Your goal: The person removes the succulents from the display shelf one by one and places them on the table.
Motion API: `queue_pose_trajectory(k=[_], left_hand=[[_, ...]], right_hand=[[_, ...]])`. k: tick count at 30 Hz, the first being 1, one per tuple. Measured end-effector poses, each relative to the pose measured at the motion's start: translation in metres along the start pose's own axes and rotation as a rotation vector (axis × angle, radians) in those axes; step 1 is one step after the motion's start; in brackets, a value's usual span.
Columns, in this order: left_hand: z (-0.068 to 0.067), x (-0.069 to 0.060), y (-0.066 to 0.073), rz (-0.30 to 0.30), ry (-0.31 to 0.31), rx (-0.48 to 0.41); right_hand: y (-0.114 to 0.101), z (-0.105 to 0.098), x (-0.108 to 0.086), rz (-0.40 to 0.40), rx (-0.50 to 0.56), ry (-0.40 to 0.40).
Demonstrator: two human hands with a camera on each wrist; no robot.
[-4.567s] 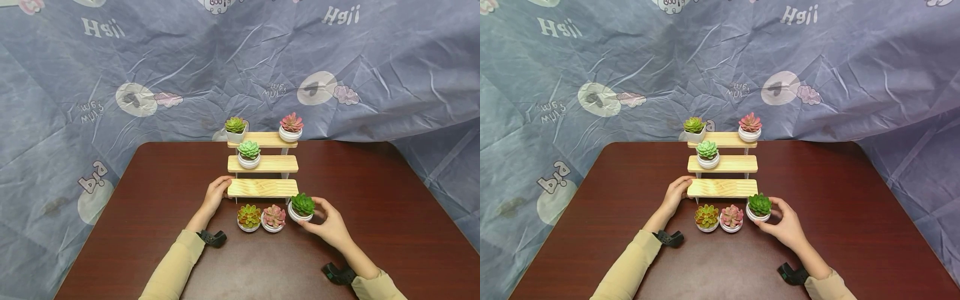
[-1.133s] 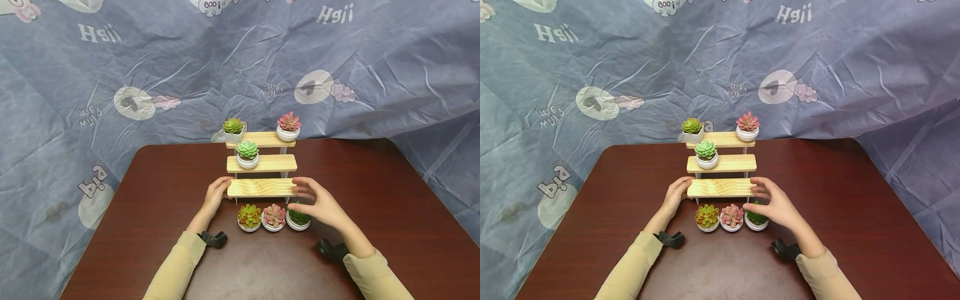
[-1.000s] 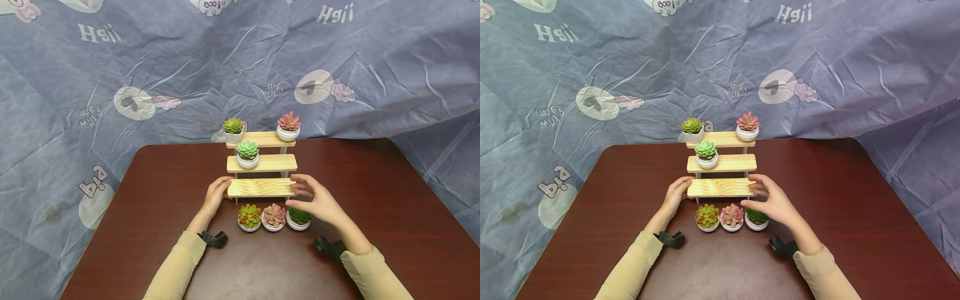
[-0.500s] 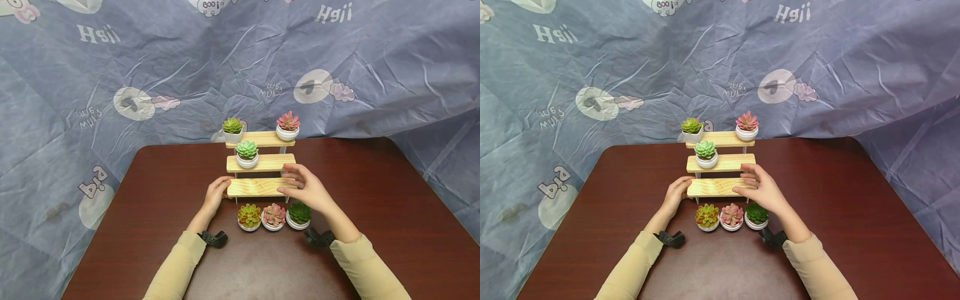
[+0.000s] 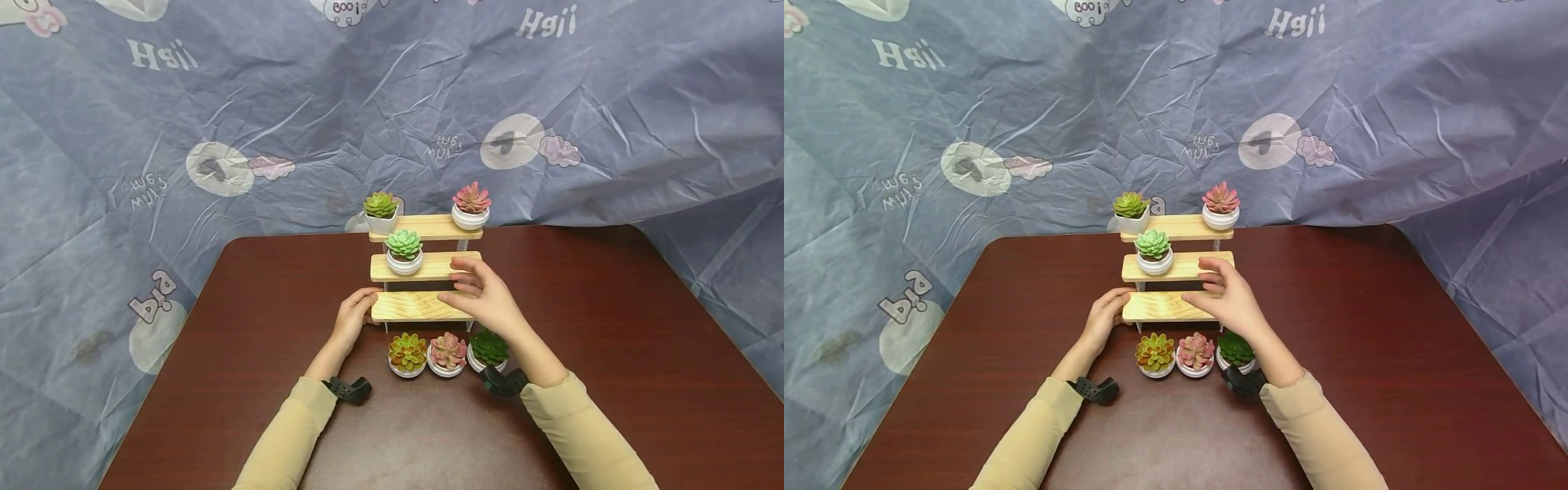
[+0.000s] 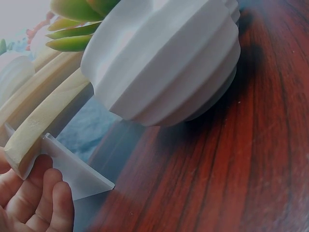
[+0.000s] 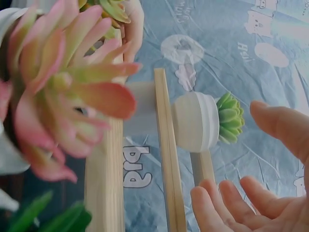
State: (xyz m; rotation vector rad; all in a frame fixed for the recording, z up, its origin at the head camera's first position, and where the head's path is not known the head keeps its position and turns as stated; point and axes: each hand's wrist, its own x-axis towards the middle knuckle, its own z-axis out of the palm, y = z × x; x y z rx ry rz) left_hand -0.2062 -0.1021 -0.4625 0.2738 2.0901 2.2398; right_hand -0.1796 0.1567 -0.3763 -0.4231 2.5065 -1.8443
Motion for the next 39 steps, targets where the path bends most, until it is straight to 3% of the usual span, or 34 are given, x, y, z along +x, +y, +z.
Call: queue_pose_trajectory(k=[13,20,39], left_hand=[[0.0,0.0,0.001,-0.003,0.001,0.009],[0.0,0.0,0.002,-0.004,0.006,0.002],[0.0,0.0,0.0,-0.01,0.006,0.002]], right_hand=[[-0.009,0.017,0.018,0.031,0.038,0.055],[-0.012,0.025,0.027,0.064,0.001,0.066],[-0.011,0.045,0.05,0.057,0.049,0.1]])
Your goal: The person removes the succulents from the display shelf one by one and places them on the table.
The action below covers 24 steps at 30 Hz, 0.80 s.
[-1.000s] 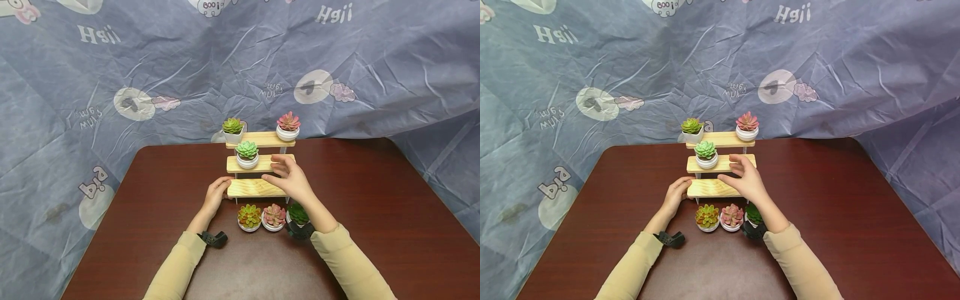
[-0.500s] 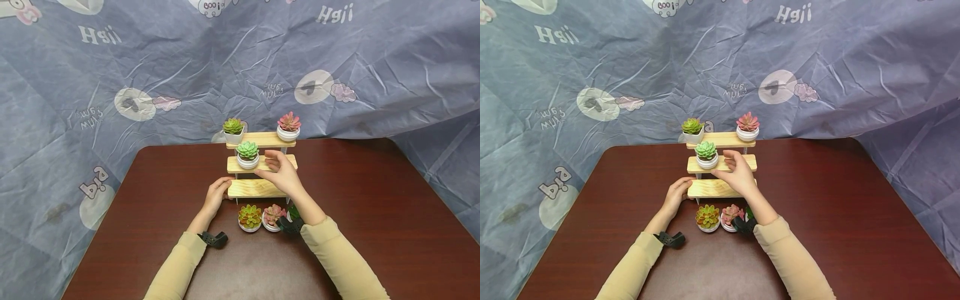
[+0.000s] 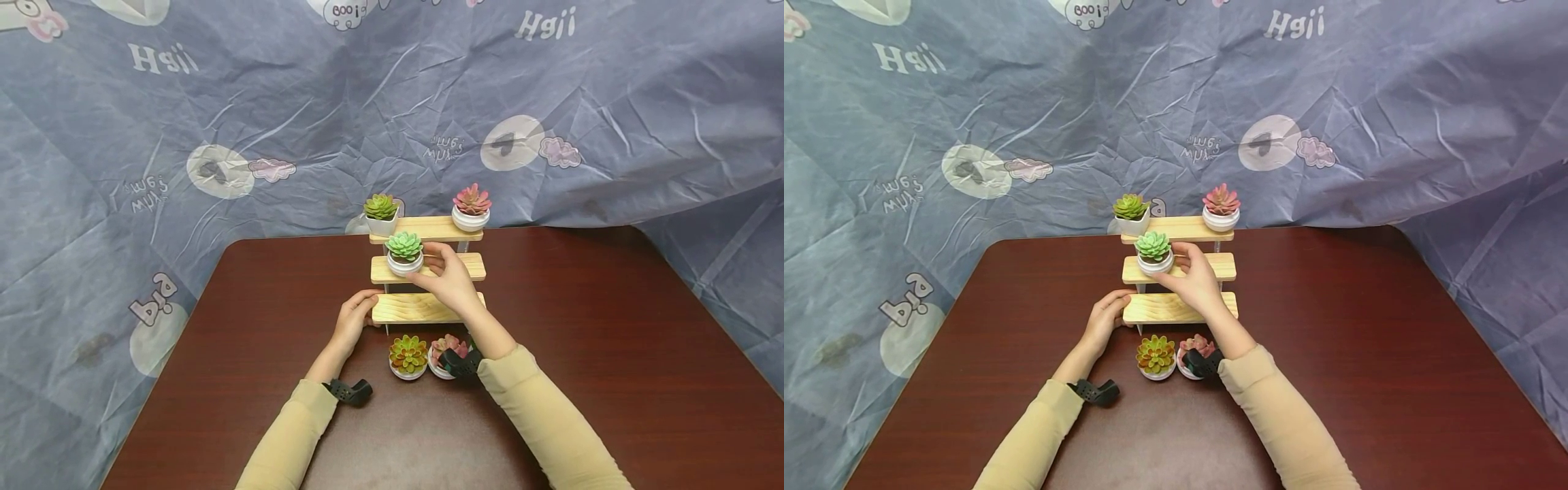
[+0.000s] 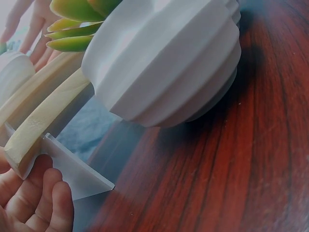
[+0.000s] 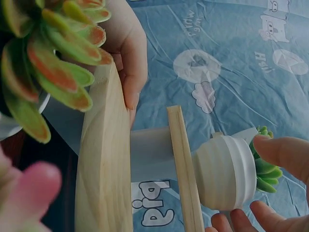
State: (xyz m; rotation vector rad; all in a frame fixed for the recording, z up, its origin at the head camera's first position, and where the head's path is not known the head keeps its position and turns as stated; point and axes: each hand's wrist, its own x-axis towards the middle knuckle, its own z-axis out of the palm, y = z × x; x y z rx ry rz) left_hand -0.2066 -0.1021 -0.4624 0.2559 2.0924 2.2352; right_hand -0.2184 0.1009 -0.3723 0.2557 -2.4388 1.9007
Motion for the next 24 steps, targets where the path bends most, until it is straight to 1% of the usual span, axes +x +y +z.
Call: queue_pose_trajectory(k=[15,24], left_hand=[[0.0,-0.001,0.0,0.005,-0.001,0.0],[0.0,-0.001,0.001,0.012,-0.001,0.011]], right_hand=[[-0.002,0.011,0.009,0.033,-0.061,0.023],[-0.001,0.015,0.014,0.025,-0.105,0.028]])
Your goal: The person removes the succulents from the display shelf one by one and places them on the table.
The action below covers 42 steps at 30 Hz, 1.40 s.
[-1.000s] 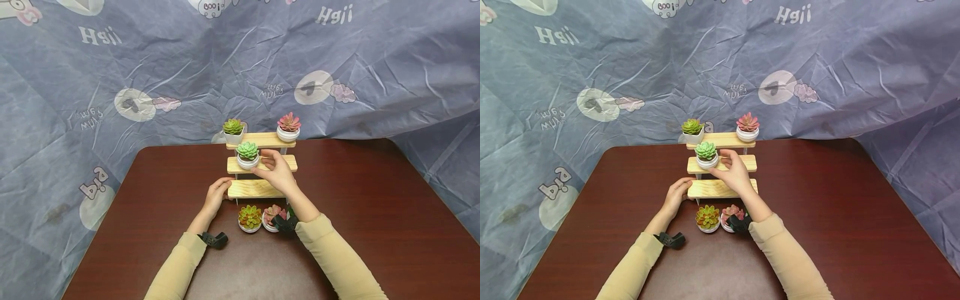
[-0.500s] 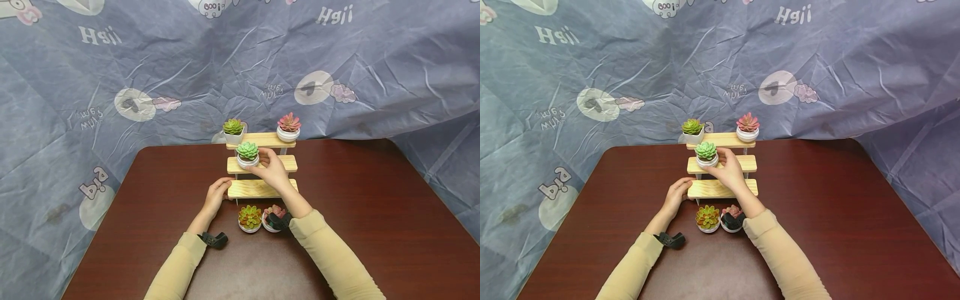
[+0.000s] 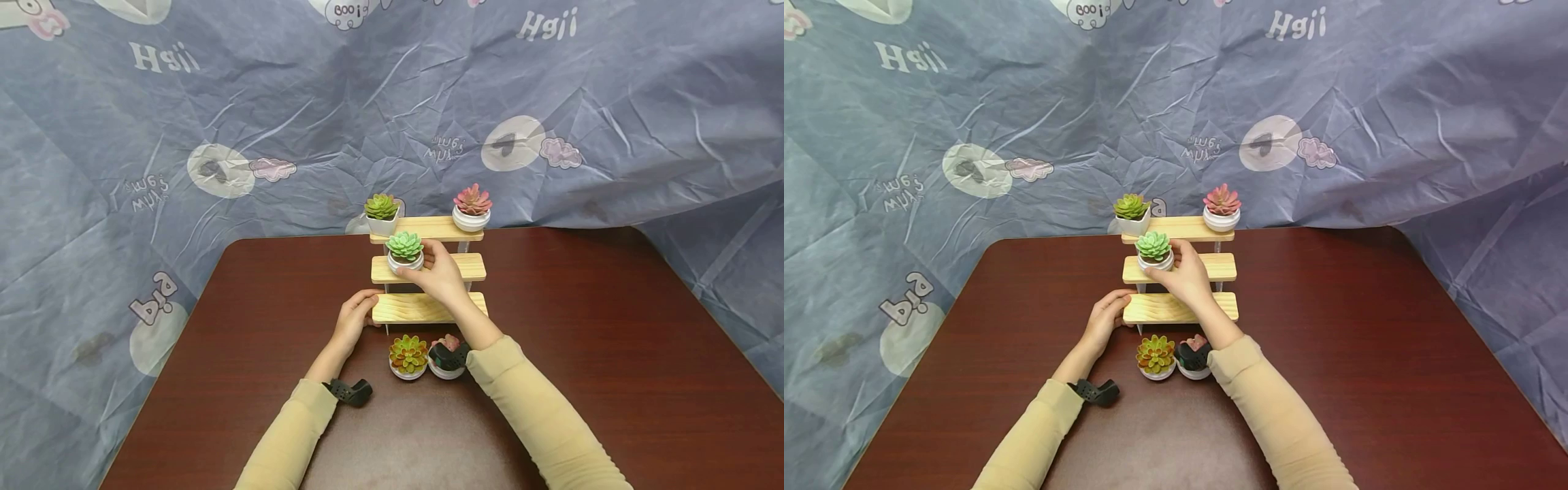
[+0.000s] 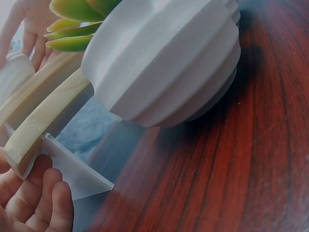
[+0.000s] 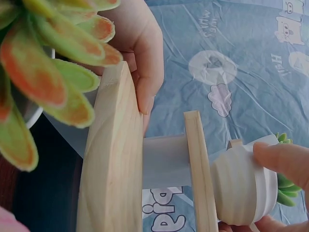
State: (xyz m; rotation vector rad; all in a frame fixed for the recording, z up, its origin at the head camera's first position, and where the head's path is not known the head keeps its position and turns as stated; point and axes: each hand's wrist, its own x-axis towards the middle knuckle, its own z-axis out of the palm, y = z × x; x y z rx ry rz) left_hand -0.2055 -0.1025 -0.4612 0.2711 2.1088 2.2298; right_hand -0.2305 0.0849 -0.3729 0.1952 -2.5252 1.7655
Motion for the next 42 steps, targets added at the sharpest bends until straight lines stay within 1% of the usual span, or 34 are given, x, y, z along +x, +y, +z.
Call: queue_pose_trajectory(k=[7,14,19,25,31,32,35,39,40,42], left_hand=[[0.0,0.001,-0.001,-0.002,0.001,0.0],[-0.005,0.012,-0.026,-0.012,0.007,-0.022],[-0.004,0.012,-0.03,-0.002,0.033,-0.029],[-0.003,0.012,-0.03,0.014,0.043,-0.031],[-0.003,0.012,-0.027,-0.002,0.015,-0.043],[-0.003,0.011,-0.025,-0.002,0.01,-0.042],[-0.002,0.007,-0.014,0.009,0.0,-0.033],[0.001,0.001,-0.001,0.019,0.001,-0.021],[0.001,0.001,0.0,0.017,0.002,-0.025],[0.0,0.003,-0.008,0.022,0.011,-0.039]], right_hand=[[-0.001,0.0,0.001,0.018,-0.047,0.001],[-0.002,-0.003,0.0,0.045,-0.053,-0.005],[-0.002,-0.005,-0.003,0.054,-0.053,0.011],[-0.001,-0.008,-0.008,0.04,-0.055,0.013],[-0.002,-0.013,-0.016,0.054,-0.054,0.008],[-0.003,-0.014,-0.017,0.056,-0.054,0.007],[-0.006,-0.018,-0.023,0.054,-0.047,0.006],[-0.009,-0.022,-0.029,0.033,-0.041,0.007],[-0.01,-0.023,-0.03,0.03,-0.041,0.007],[-0.01,-0.026,-0.033,0.025,-0.046,0.007]])
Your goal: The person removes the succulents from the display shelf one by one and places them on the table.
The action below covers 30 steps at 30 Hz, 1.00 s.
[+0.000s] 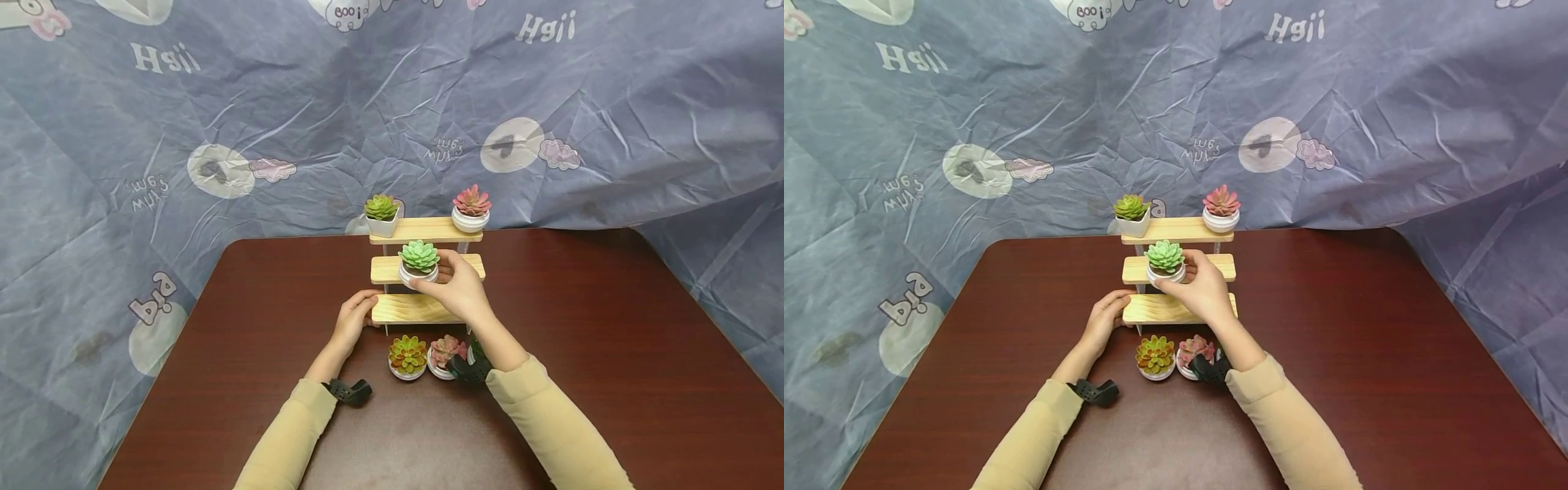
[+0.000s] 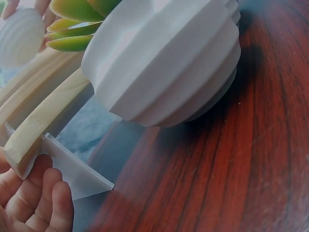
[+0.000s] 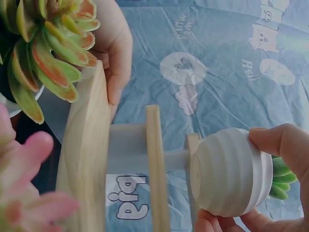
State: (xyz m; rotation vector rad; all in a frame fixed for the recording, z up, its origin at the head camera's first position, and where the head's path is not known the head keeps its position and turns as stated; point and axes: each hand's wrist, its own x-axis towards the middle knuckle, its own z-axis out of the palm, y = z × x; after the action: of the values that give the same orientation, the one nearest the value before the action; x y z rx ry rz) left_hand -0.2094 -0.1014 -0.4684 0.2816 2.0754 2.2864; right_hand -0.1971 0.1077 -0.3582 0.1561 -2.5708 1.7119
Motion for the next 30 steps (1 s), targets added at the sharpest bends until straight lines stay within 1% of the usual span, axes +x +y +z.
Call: queue_pose_trajectory(k=[1,5,7,8,10,15,17,19,24,30], left_hand=[[0.0,0.0,-0.001,-0.004,0.001,0.001],[-0.003,0.006,-0.017,0.002,0.021,-0.002],[-0.003,0.006,-0.017,-0.01,0.021,0.004],[-0.004,0.007,-0.02,-0.009,0.022,0.0],[-0.005,0.006,-0.017,-0.015,0.01,-0.004],[-0.001,-0.001,0.0,-0.012,-0.004,0.019],[0.0,-0.003,0.005,-0.01,-0.004,0.03],[-0.001,-0.001,0.0,-0.014,-0.002,0.024],[-0.005,0.006,-0.016,-0.015,0.009,0.003],[-0.004,0.008,-0.022,-0.001,0.032,0.023]], right_hand=[[0.0,-0.001,-0.001,-0.001,-0.001,0.001],[0.0,-0.005,-0.006,-0.002,-0.004,0.009],[0.001,-0.007,-0.009,-0.003,-0.004,0.014],[0.002,-0.008,-0.01,-0.004,-0.004,0.016],[0.003,-0.01,-0.013,-0.008,0.0,0.017],[0.006,-0.014,-0.017,-0.025,0.023,0.017],[0.007,-0.015,-0.019,-0.03,0.022,0.019],[0.008,-0.017,-0.021,-0.03,0.017,0.024],[0.011,-0.02,-0.026,-0.021,0.0,0.031],[0.017,-0.024,-0.03,0.007,-0.017,0.03]])
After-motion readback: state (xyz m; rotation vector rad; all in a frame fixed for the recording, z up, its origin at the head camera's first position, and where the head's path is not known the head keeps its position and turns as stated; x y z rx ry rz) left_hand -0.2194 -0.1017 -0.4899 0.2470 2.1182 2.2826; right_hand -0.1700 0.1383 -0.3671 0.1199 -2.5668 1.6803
